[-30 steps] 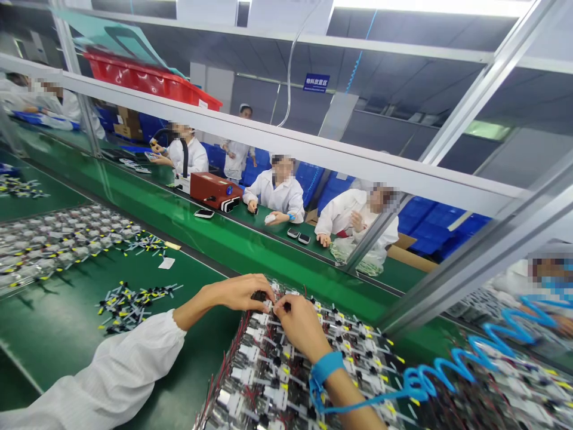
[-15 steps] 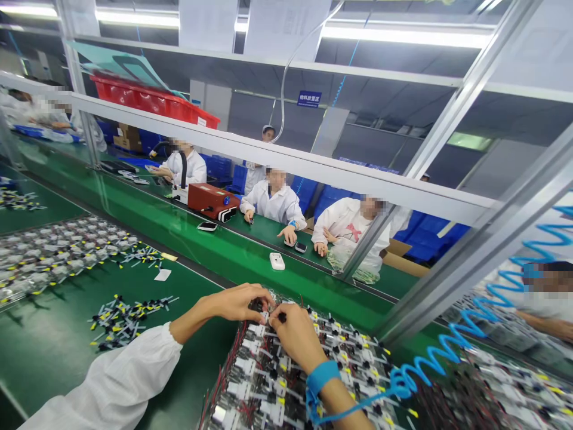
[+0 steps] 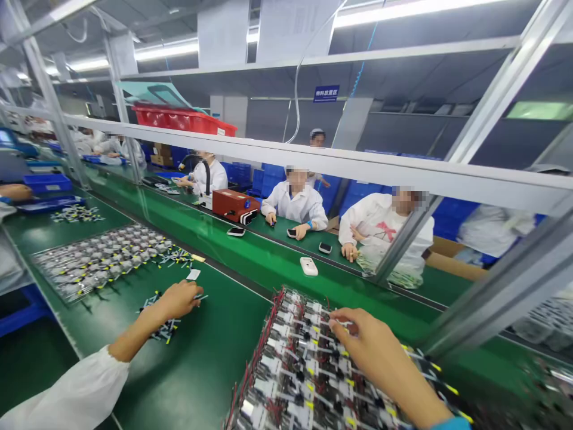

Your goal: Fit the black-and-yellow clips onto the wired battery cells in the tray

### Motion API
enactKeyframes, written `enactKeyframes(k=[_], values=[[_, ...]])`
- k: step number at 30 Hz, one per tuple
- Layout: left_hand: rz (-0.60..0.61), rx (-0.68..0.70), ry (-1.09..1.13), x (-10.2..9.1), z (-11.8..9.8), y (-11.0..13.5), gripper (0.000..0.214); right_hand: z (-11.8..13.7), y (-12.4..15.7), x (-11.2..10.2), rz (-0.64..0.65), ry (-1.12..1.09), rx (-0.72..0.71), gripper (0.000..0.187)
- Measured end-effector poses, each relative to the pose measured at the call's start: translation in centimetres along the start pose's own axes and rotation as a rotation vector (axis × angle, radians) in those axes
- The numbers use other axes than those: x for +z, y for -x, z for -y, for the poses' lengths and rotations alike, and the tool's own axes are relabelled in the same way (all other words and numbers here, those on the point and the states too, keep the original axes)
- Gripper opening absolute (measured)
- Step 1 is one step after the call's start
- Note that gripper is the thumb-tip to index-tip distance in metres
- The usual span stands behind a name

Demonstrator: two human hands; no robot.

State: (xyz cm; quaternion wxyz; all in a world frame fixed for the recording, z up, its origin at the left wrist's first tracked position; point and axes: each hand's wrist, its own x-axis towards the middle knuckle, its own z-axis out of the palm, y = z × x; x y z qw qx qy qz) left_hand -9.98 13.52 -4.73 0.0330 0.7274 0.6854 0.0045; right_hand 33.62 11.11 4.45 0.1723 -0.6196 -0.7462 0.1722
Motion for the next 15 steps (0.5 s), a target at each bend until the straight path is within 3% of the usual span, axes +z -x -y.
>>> enactKeyframes(k=[2,5,15], values=[[0.007,-0.027,-0.023,1.4,1.3,1.0,0.025,-0.1,-0.1,-0.1,-0.001,-0.02,0.008,0.052],[0.0,-0.021,-0.043,2.4,1.6,1.6,0.028,0.3,-0.2,0.1,-0.001,-0.045,0.027,0.055],[0.004,0.023,-0.053,1.8,1.5,0.2,0.022,1.9,0.4,-1.3,-0.045,-0.053,0.005,0.055]])
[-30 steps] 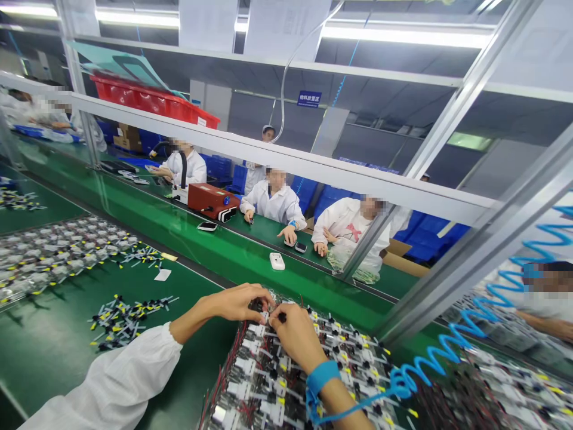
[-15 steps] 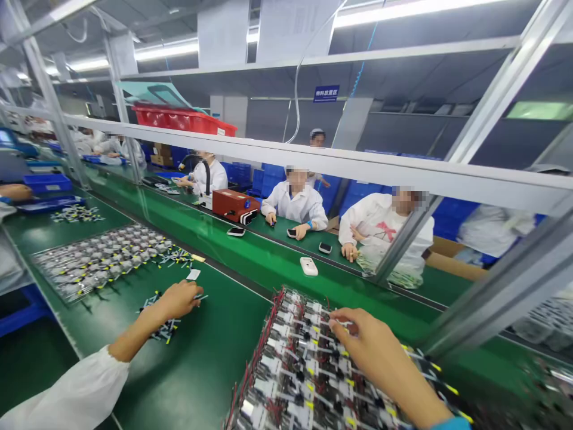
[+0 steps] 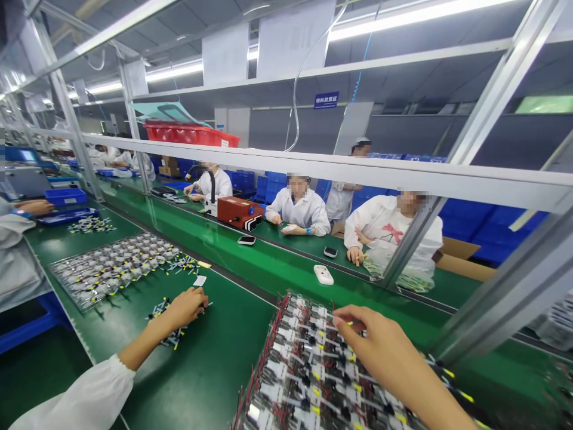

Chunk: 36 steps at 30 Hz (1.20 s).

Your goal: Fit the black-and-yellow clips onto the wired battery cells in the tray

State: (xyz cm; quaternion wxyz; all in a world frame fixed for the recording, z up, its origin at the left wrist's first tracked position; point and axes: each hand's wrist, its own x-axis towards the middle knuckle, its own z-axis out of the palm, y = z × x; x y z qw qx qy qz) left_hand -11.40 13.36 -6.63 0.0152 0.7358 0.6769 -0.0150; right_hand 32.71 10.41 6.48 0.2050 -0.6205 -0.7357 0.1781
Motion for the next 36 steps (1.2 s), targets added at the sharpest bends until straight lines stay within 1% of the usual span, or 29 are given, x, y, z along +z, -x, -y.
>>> enactKeyframes(k=[4,7,10,13,17,22,25,28,31,33,34,36], values=[[0.021,-0.056,-0.003,-0.3,-0.1,-0.7,0.022,-0.1,0.3,-0.4,-0.008,0.005,-0.011,0.053],[0.034,-0.1,0.0,-0.4,-0.5,-1.3,0.03,-0.4,0.3,-0.3,-0.013,-0.025,-0.029,0.05],[0.052,-0.108,0.006,-0.4,-0.8,-1.9,0.031,-0.3,0.6,-0.5,-0.018,-0.041,-0.049,0.048],[0.059,-0.077,0.021,-0.4,-1.0,-2.2,0.026,0.1,1.0,-1.0,0.011,-0.044,-0.04,0.049],[0.038,-0.009,0.05,-0.1,-0.9,-2.1,0.023,0.6,1.2,-1.6,0.046,-0.057,-0.011,0.052],[0.016,0.042,0.103,0.5,-1.3,-1.6,0.025,0.9,1.1,-1.5,0.054,-0.06,-0.024,0.052],[-0.041,0.083,0.154,0.1,-1.8,-1.5,0.029,1.1,0.9,-1.4,0.064,-0.065,-0.039,0.051],[-0.133,0.131,0.242,-1.0,-2.4,-2.0,0.03,1.8,0.9,-1.1,0.07,-0.064,-0.06,0.051],[-0.205,0.177,0.338,-2.9,-3.5,-2.4,0.024,2.7,1.0,-1.1,0.063,-0.078,-0.101,0.048],[-0.235,0.208,0.439,-4.6,-5.0,-2.1,0.023,3.4,1.2,-1.1,0.067,-0.077,-0.119,0.047],[-0.238,0.23,0.539,-5.6,-6.1,-1.7,0.024,3.9,1.4,-1.1,0.072,-0.081,-0.128,0.047],[-0.21,0.287,0.831,-7.7,-8.7,-0.4,0.028,4.8,1.7,-1.0,0.082,-0.101,-0.166,0.045]])
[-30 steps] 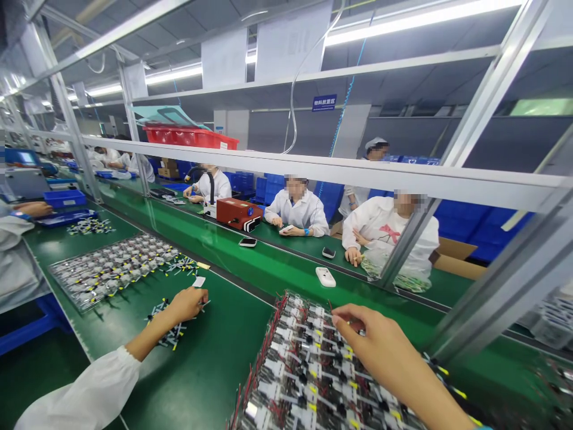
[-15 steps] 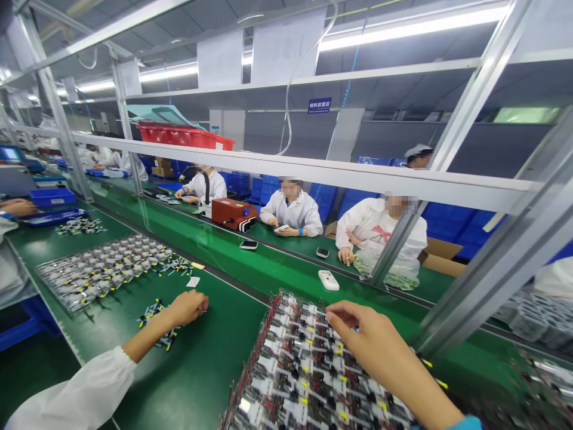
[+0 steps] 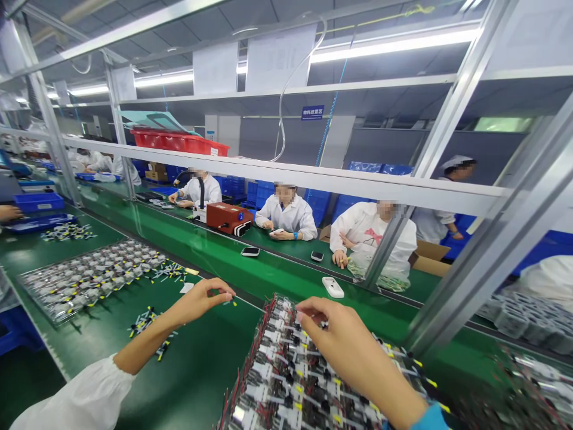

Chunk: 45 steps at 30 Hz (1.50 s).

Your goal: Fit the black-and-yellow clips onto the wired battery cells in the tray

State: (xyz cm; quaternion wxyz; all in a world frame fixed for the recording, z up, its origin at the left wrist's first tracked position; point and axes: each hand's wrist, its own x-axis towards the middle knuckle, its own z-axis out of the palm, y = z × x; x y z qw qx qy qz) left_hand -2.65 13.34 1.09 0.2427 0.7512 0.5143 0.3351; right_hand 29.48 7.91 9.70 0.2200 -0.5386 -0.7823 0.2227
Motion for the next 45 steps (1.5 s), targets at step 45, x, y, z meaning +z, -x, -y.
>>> enactKeyframes(k=[45], values=[[0.336,0.463,-0.059,8.8,-2.1,-7.9,0.026,-5.4,-6.7,6.8,-0.023,0.046,0.008,0.017]])
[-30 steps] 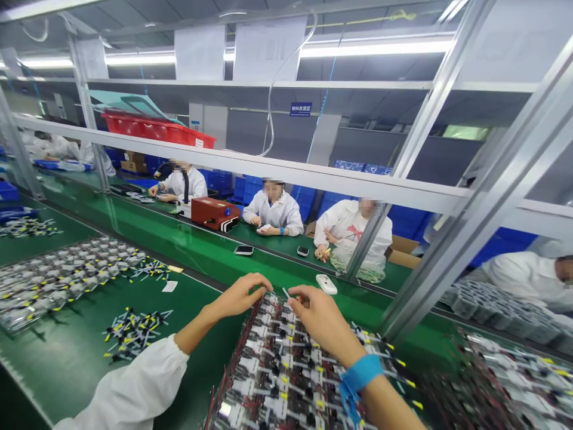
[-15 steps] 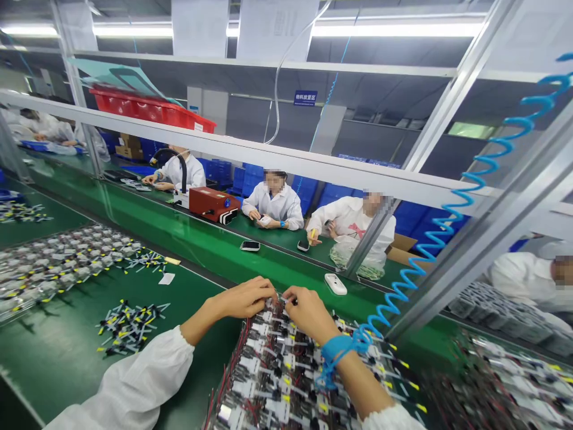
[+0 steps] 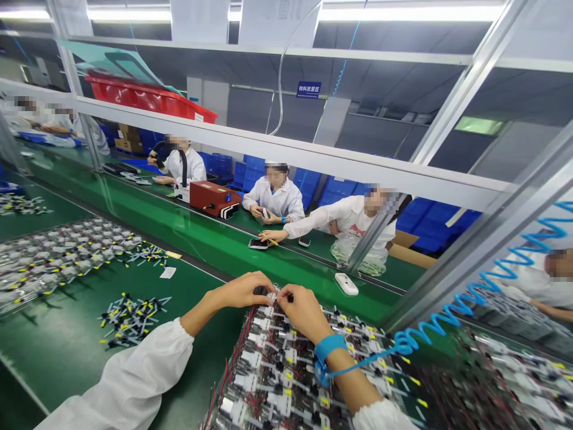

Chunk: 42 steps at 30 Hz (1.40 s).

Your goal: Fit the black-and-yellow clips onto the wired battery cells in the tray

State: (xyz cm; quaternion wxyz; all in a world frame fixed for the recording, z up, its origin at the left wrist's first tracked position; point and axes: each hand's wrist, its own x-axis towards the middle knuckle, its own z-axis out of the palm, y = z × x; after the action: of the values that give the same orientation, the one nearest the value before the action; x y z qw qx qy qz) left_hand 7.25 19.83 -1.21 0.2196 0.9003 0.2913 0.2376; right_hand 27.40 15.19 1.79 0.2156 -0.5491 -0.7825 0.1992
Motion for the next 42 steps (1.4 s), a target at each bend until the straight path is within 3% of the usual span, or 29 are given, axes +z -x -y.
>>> enactKeyframes(k=[20,33,37,42], values=[[-0.033,-0.035,-0.061,0.6,0.0,-0.4,0.02,-0.3,0.2,0.4,-0.025,-0.054,0.019,0.019],[-0.061,-0.007,-0.004,1.2,0.6,-0.4,0.022,-0.1,-0.1,0.7,-0.008,0.106,0.02,0.016],[-0.04,0.017,-0.053,0.7,-0.1,-0.3,0.022,0.2,0.7,-0.6,-0.03,0.185,-0.009,0.02],[-0.018,0.019,-0.092,-1.3,-1.1,0.9,0.028,0.2,2.6,-4.1,-0.098,0.226,-0.001,0.031]])
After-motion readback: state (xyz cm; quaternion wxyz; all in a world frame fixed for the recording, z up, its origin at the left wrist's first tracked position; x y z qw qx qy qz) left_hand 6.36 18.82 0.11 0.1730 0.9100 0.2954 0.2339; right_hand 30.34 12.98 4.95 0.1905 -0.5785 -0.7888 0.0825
